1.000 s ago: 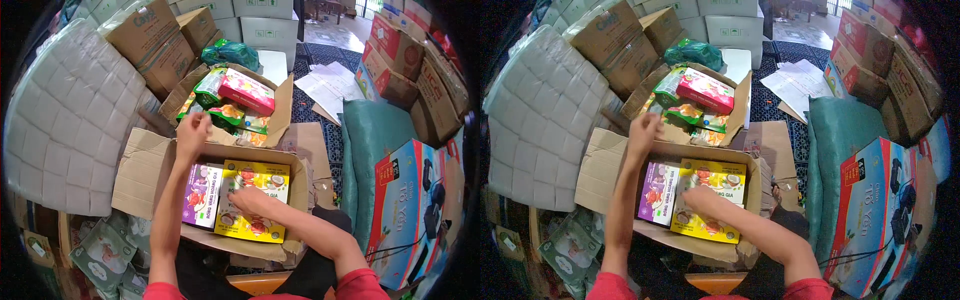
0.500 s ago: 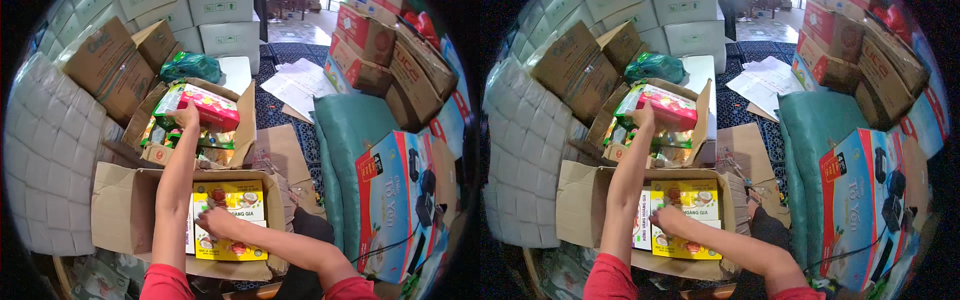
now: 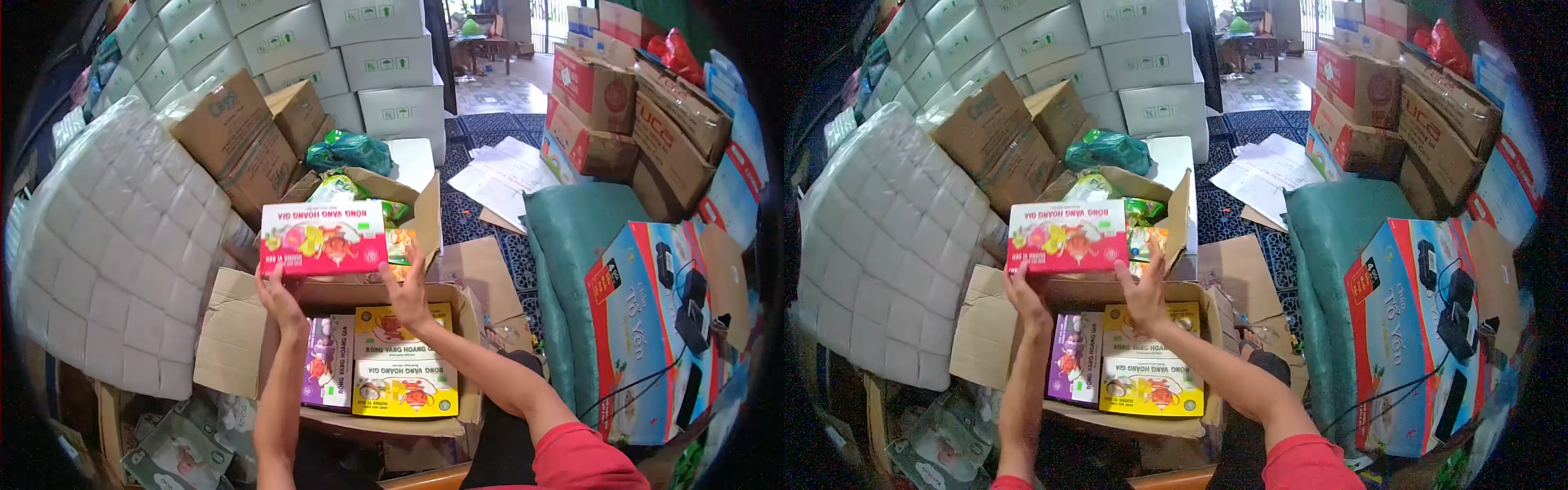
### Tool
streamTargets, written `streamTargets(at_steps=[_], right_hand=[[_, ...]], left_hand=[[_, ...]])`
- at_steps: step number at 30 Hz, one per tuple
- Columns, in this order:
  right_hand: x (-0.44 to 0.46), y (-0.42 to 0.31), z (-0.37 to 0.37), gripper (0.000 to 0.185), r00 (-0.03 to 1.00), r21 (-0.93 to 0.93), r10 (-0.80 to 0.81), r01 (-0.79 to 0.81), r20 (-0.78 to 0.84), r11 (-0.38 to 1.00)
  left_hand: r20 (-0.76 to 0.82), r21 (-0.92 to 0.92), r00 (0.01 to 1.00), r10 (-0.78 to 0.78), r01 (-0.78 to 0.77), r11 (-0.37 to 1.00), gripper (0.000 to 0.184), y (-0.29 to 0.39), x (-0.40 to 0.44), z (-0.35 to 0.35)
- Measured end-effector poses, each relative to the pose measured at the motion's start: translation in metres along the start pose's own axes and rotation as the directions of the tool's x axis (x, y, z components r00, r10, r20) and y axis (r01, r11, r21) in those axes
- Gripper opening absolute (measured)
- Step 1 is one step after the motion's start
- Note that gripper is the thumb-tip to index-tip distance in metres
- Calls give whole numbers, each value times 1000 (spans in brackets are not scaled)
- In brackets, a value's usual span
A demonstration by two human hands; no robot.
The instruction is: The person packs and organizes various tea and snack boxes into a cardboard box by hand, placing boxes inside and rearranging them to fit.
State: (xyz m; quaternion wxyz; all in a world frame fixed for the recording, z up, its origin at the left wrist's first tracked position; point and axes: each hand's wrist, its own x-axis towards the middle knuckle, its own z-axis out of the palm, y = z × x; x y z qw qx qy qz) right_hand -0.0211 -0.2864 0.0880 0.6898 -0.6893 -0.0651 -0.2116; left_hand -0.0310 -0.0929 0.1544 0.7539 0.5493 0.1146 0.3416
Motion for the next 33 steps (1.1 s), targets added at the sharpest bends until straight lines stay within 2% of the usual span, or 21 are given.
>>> streamTargets(at_steps=[2, 3, 6, 7, 10, 11, 14, 15, 18, 19, 22, 23, 24, 26, 27, 30, 31, 32, 33], right_hand=[[7, -13, -8, 78, 977, 288, 82, -137, 195, 948], [9, -21, -13, 80, 950, 346, 39, -151, 310, 926], [-8, -26, -13, 79, 918, 467, 151, -321, 366, 823], [-11, -28, -15, 74, 902, 456, 259, -402, 345, 794], [-12, -26, -22, 70, 874, 333, 164, -339, 457, 880], [-19, -26, -23, 66, 896, 297, 117, -263, 429, 918], [-42, -23, -25, 62, 880, 193, 218, -322, 422, 927], [-48, -18, -25, 61, 879, 199, 229, -335, 419, 921], [-68, -12, -37, 58, 820, 124, 300, -405, 488, 906], [-72, -5, -42, 59, 747, 20, 351, -437, 565, 899], [-85, -8, -62, 60, 554, -57, 554, -673, 622, 737], [-90, -13, -66, 51, 564, -40, 589, -701, 579, 712], [-89, -12, -69, 51, 523, -31, 648, -765, 554, 643], [-89, -10, -76, 51, 417, -5, 754, -874, 507, 487], [-82, -11, -81, 56, 306, -96, 837, -917, 454, 387], [-63, 6, -89, 67, 468, -252, 775, -761, 425, 598], [-62, 36, -88, 77, 511, -267, 763, -731, 395, 628], [-62, 66, -87, 87, 552, -286, 750, -700, 365, 655], [-53, 49, -94, 92, 547, -312, 763, -700, 345, 643]], left_hand=[[23, -58, 999, 37, -35, 998, 44, 2, -21, -25], [33, -81, 998, 54, -51, 995, 44, 7, -30, -31], [99, 20, 975, 198, -201, 979, 46, 29, -57, -39], [97, 43, 958, 270, -275, 960, 42, 37, -71, -37], [102, 45, 958, 269, -274, 961, 38, 32, -81, -84], [90, 0, 950, 300, -301, 954, 36, 27, -84, -95], [153, 353, 936, 317, -352, 867, 33, 27, -74, -124], [46, 404, 974, 223, -223, 887, 35, 39, -77, -112], [-3, 684, 992, 127, -90, 724, 41, 30, -68, -114], [-6, 750, 997, 77, -47, 660, 43, 22, -67, -121], [7, 897, 998, -56, 18, 441, 46, 12, -65, -114], [19, 935, 994, -103, 18, 353, 47, 11, -71, -107], [25, 966, 988, -152, 16, 259, 47, 14, -76, -100], [81, 967, 967, -240, -18, 253, 44, -2, -79, -99], [113, 969, 961, -252, -51, 242, 45, -13, -79, -99], [231, 964, 900, -369, -160, 213, 51, -27, -91, -73], [229, 965, 894, -386, -157, 210, 57, -45, -86, -76], [224, 967, 846, -483, -133, 216, 57, -50, -85, -75], [222, 969, 789, -573, -110, 223, 58, -54, -82, -72]])
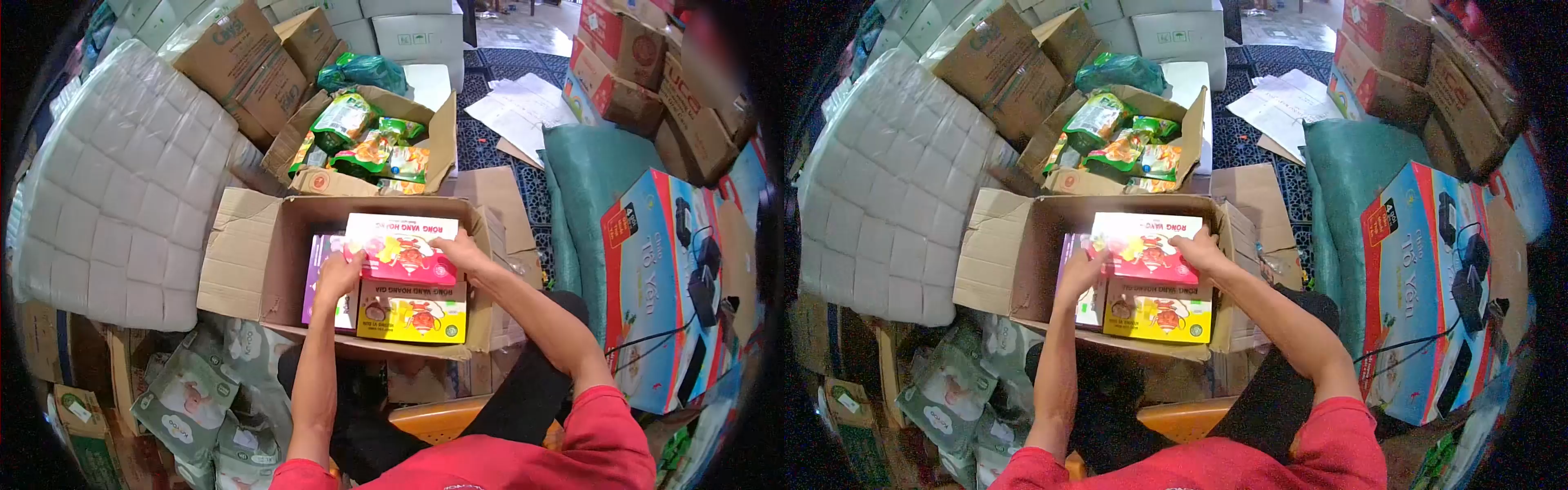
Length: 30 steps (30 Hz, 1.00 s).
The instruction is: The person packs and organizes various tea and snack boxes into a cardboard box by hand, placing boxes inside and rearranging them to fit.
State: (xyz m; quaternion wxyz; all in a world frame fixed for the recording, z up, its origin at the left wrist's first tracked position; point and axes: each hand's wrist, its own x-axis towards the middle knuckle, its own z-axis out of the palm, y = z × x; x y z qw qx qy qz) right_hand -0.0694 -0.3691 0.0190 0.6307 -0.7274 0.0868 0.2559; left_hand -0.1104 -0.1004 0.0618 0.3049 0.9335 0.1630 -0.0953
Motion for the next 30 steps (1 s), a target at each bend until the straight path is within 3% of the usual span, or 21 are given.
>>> streamTargets(at_steps=[1, 6, 7, 9, 10, 17, 20, 27, 30], right_hand=[[-5, -11, -7, 97, 1000, -22, 17, -17, -19, 1000], [19, 20, -19, 110, 996, -70, -83, 85, 33, 994], [11, 12, -14, 112, 993, -116, -114, 115, 16, 986], [-20, -19, -10, 112, 999, -295, 7, -23, -54, 955], [-19, -21, -9, 112, 999, -316, -14, -2, -47, 949], [-17, -13, -7, 108, 987, -401, -157, 139, -13, 906], [-13, -4, -5, 107, 981, -422, -195, 173, -8, 890], [-20, -7, 4, 106, 985, -407, -149, 101, -87, 908], [-40, -19, 18, 97, 964, -584, -213, 82, -160, 808]], left_hand=[[106, -17, 994, -10, 12, 1000, 58, 17, -4, -5], [212, -33, 962, 173, -170, 985, 57, 9, -4, 13], [182, -37, 968, 171, -167, 985, 58, 6, -4, 17], [122, -41, 979, 162, -158, 987, 62, 4, -4, 22], [168, -92, 974, 153, -139, 986, 70, 16, -13, 15], [158, -3, 977, 140, -142, 990, 75, 11, -13, 18], [157, -33, 976, 149, -145, 989, 73, 10, -11, 19], [26, 227, 973, 231, -231, 946, 59, 13, -16, 25], [21, 273, 969, 245, -242, 931, 56, 21, -22, 20]])
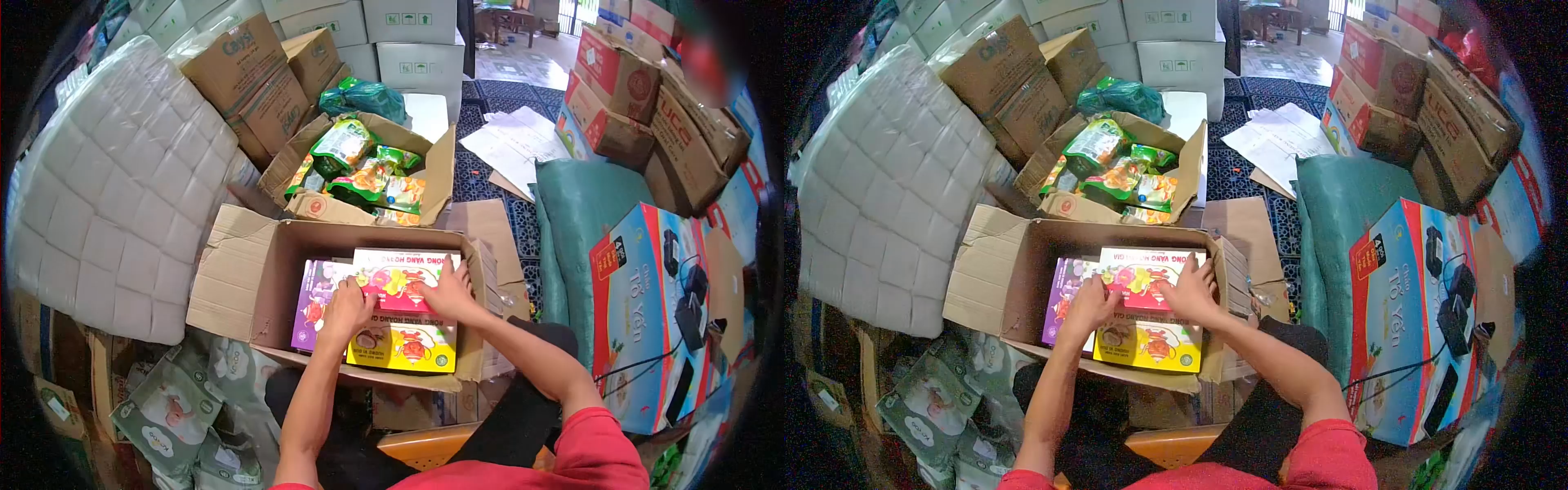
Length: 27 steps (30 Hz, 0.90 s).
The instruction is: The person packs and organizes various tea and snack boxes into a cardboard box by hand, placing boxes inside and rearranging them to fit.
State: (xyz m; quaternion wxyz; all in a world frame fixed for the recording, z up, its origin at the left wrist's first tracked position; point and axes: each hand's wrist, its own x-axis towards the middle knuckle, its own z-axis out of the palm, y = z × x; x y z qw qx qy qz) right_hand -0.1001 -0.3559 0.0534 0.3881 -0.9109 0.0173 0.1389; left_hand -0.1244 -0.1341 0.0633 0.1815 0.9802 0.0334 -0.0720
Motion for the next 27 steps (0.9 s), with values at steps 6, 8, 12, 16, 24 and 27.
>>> streamTargets(at_steps=[6, 8, 12, 16, 24, 27], right_hand=[[-31, -30, 7, 60, 569, 59, -775, 815, -275, 577], [-54, -53, 0, 52, 349, 227, -855, 933, -383, 279], [-102, -65, 21, 46, -149, 104, -842, 966, -518, -236], [-152, -64, 40, 45, -378, 71, -698, 850, -608, -522], [-179, -38, 38, 47, -319, 140, -725, 857, -611, -495], [-178, -33, 41, 48, -301, 161, -738, 861, -604, -483]], left_hand=[[-398, -70, 804, 442, -507, 859, 56, 49, -45, -28], [-639, -1, 578, 507, -660, 751, 59, 60, -67, -24], [-758, 121, 471, 452, -579, 806, 51, 68, -100, -1], [-676, -178, 96, 731, -983, -35, 47, 66, -161, 36], [-725, -127, -139, 675, -936, -329, 41, 74, -208, 86], [-730, -104, -159, 665, -936, -338, 39, 72, -215, 97]])
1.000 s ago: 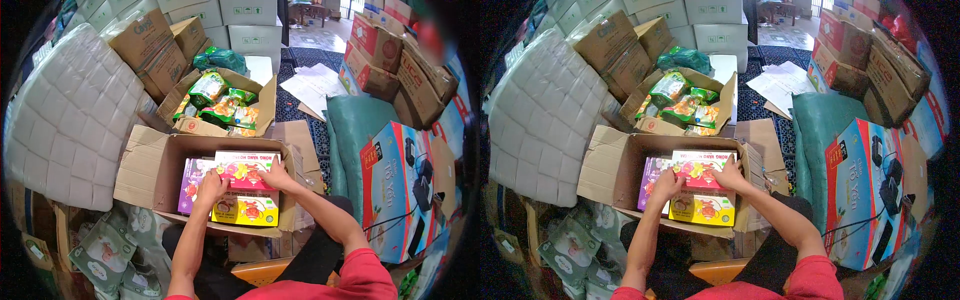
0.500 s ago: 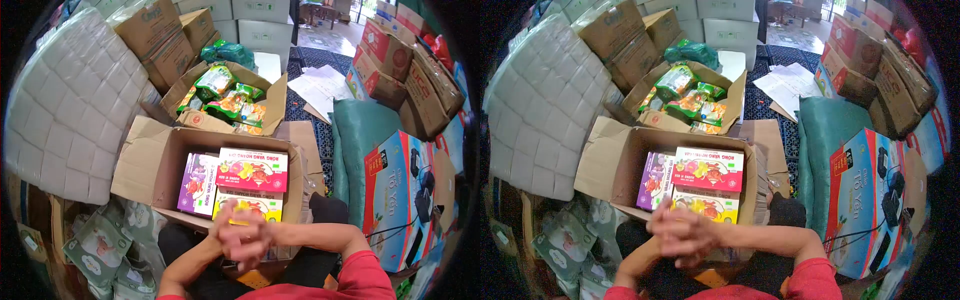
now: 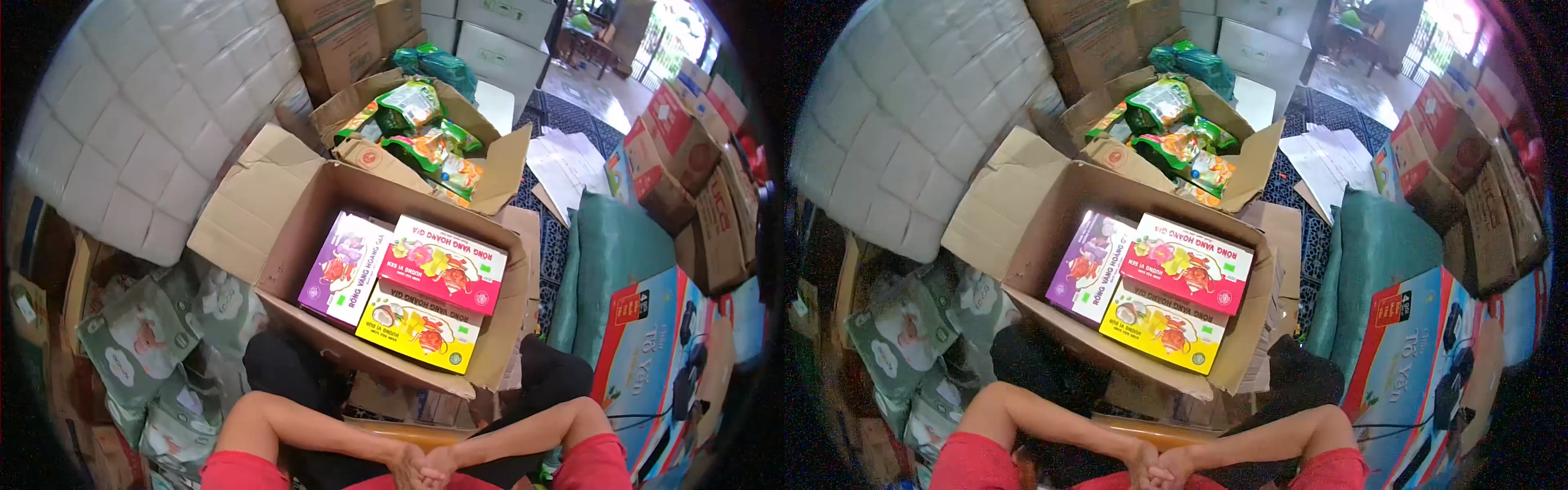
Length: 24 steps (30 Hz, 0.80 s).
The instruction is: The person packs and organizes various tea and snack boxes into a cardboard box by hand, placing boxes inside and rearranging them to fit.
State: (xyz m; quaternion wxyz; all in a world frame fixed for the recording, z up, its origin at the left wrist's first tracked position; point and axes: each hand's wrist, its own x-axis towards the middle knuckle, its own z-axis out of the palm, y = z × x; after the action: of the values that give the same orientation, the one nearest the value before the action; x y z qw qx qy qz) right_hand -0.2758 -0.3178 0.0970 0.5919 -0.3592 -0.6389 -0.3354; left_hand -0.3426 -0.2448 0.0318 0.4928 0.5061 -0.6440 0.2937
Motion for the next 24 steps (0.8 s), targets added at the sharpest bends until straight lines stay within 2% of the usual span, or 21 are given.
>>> streamTargets(at_steps=[5, 9, 13, 15, 16, 17, 18, 19, 20, 21, 22, 24], right_hand=[[-3, 14, -9, 50, 999, -23, 36, -36, -2, 999], [-6, 25, -17, 52, 997, -43, 77, -78, -15, 996], [-14, 46, -21, 55, 986, -76, 162, -165, -41, 983], [-22, 67, -26, 56, 966, -108, 252, -256, -52, 961], [-25, 76, -30, 56, 951, -125, 304, -309, -54, 943], [-29, 87, -34, 57, 920, -147, 387, -391, -57, 908], [-30, 95, -41, 58, 877, -174, 478, -480, -54, 860], [-31, 104, -48, 58, 803, -219, 594, -588, -47, 779], [-30, 112, -55, 62, 696, -283, 717, -695, -35, 661], [-28, 120, -62, 66, 570, -356, 821, -772, -23, 526], [-26, 124, -75, 67, 346, -476, 938, -823, 15, 311], [-34, 136, -98, 66, 417, -791, 894, -596, -163, 134]], left_hand=[[5, 20, 1000, -7, 7, 1000, 36, -11, -16, -9], [10, 86, 997, -70, 69, 994, 34, -35, -28, -29], [-73, 259, 961, -267, 277, 926, 33, -74, -31, -65], [-123, 282, 916, -382, 401, 871, 25, -85, -19, -82], [-245, 224, 910, -334, 388, 894, 27, -102, 26, -106], [-138, 358, 900, -414, 435, 826, 26, -108, 36, -123], [-169, 351, 782, -600, 616, 705, 30, -110, 44, -130], [-100, 437, 634, -767, 720, 539, 35, -111, 45, -138], [-50, 528, 444, -895, 772, 354, 41, -111, 45, -150], [-2, 571, 315, -949, 780, 257, 46, -111, 48, -170], [38, 617, 177, -983, 770, 162, 52, -111, 50, -192], [-184, 864, 133, -974, 493, -96, 43, -119, 10, -224]])
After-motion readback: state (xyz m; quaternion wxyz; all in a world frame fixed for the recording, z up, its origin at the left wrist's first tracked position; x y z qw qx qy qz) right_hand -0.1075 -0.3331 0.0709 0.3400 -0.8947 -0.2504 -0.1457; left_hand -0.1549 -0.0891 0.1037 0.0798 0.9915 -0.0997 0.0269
